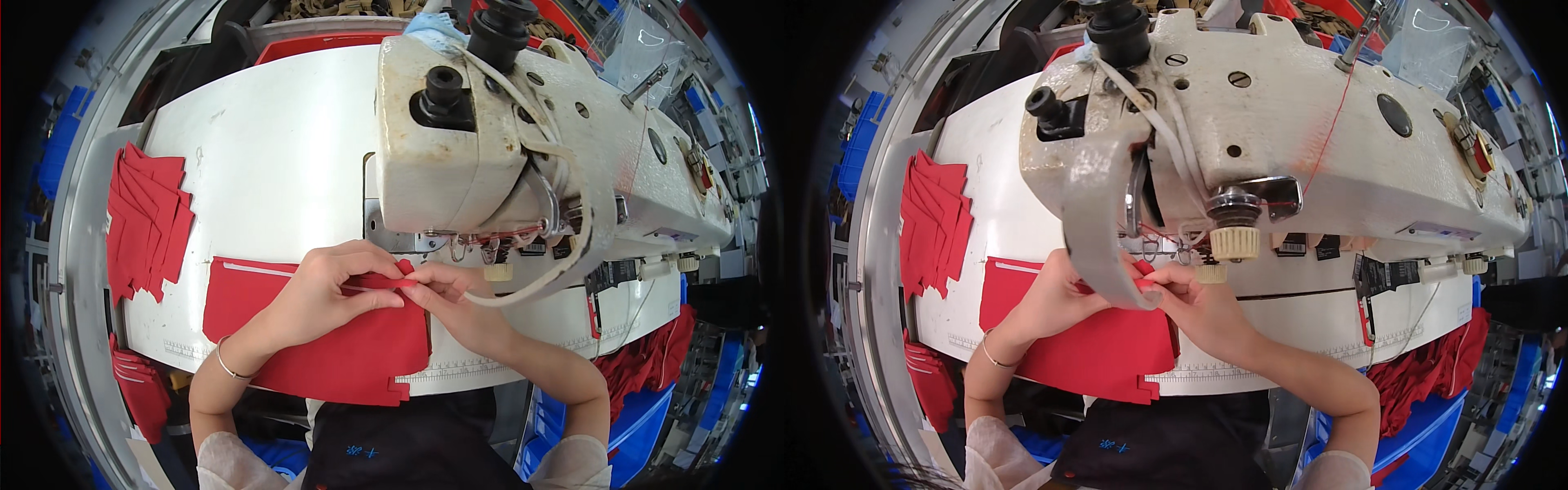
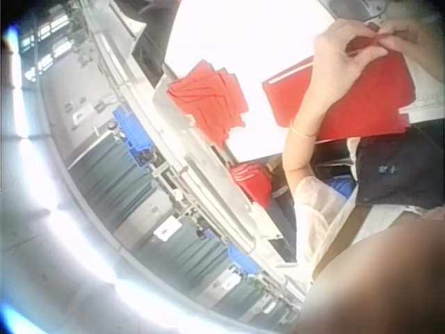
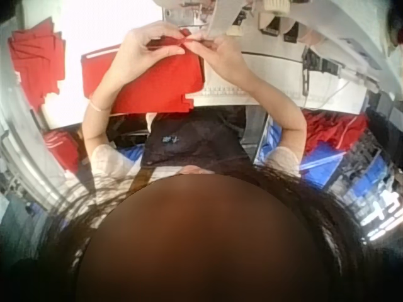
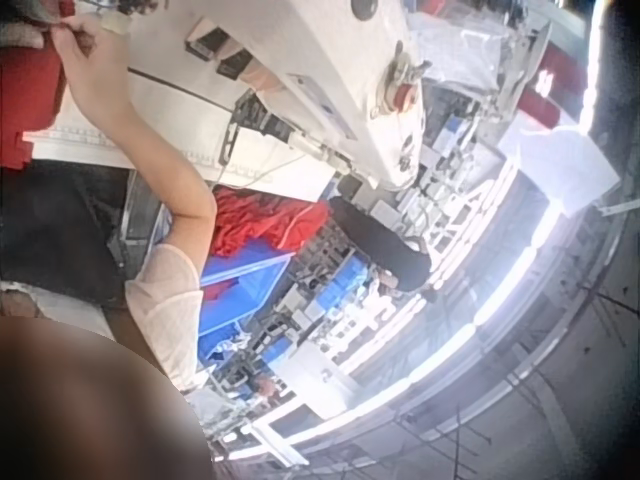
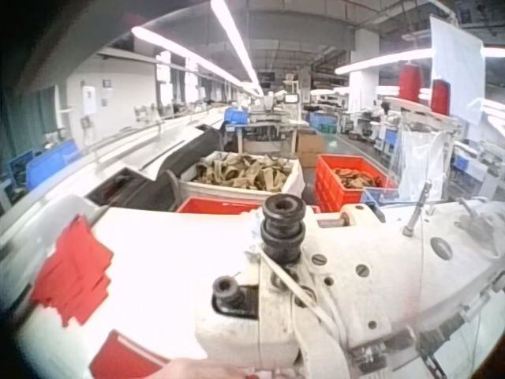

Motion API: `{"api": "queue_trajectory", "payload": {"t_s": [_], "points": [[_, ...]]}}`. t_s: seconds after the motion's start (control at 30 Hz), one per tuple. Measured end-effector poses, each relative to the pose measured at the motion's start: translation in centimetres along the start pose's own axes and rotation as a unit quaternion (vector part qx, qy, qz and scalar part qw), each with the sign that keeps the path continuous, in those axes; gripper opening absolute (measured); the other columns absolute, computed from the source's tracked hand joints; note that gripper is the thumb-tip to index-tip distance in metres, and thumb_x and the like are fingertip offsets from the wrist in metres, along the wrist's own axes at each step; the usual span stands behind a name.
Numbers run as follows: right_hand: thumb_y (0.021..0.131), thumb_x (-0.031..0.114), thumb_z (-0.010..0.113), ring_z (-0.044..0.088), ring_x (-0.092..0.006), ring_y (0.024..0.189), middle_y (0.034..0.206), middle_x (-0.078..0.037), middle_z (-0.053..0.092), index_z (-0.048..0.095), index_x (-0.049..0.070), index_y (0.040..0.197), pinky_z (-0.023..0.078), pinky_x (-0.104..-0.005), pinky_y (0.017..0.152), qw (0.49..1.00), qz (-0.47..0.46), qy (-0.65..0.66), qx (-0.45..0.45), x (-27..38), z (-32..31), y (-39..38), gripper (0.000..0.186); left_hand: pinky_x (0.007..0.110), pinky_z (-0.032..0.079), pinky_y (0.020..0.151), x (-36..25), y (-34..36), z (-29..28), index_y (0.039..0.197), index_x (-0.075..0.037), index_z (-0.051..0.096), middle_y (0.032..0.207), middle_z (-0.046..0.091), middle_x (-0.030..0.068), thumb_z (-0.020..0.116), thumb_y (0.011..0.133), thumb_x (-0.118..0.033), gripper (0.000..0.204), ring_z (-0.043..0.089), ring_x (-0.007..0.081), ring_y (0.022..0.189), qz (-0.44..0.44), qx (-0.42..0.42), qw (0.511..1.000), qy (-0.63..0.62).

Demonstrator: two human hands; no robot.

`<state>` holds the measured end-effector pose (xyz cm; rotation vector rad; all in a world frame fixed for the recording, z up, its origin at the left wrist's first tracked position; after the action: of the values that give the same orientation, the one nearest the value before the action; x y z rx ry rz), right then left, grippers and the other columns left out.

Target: Sewing labels onto red fabric pieces using an industrial sewing machine.

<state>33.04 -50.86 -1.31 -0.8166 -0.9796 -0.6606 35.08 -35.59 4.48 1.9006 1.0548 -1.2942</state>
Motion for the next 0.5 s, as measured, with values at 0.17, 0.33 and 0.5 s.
{"api": "queue_trajectory", "payload": {"t_s": [0.17,0.33,0.5], "points": [[0.094,0.008,0.055,0.055,-0.007,0.091,0.103,-0.003,0.057,0.06,-0.002,0.101,0.046,-0.0235,0.082,0.992,-0.081,-0.098,-0.024,0.4,0.0,0.0,0.013,0.027,0.052,0.069,-0.5,-0.8,0.4,0.089,0.001,0.066,0.092,0.066,0.0092,0.07,0.079,-0.002,0.011,0.063,0.0189,0.08,0.108,-0.062,0.98,0.155],[0.091,0.007,0.059,0.059,-0.0083,0.086,0.098,-0.003,0.058,0.059,-0.001,0.098,0.048,-0.0216,0.075,0.989,-0.058,-0.123,-0.058,-0.2,-0.7,-0.4,0.011,0.026,0.052,0.062,2.8,-0.7,1.4,0.087,0.001,0.063,0.092,0.066,0.0089,0.068,0.08,0.001,0.008,0.064,0.0167,0.075,-0.008,-0.115,0.993,-0.026],[0.091,0.005,0.06,0.063,-0.0105,0.078,0.085,-0.004,0.06,0.058,0.003,0.105,0.049,-0.0232,0.07,0.991,0.026,-0.067,-0.116,0.2,-0.1,-1.4,0.015,0.026,0.053,0.066,2.8,1.4,0.8,0.086,0.001,0.058,0.094,0.066,0.0126,0.066,0.082,0.003,0.009,0.065,0.0165,0.077,0.154,-0.025,0.986,0.065]]}}
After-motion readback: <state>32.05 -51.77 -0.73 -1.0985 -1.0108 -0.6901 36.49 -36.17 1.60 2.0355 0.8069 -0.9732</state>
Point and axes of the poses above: each hand's wrist, its own y-axis towards the middle knuckle, its own z-axis out of the palm, x = y × z, the point moved 5 cm from there along y, towards the middle knuckle
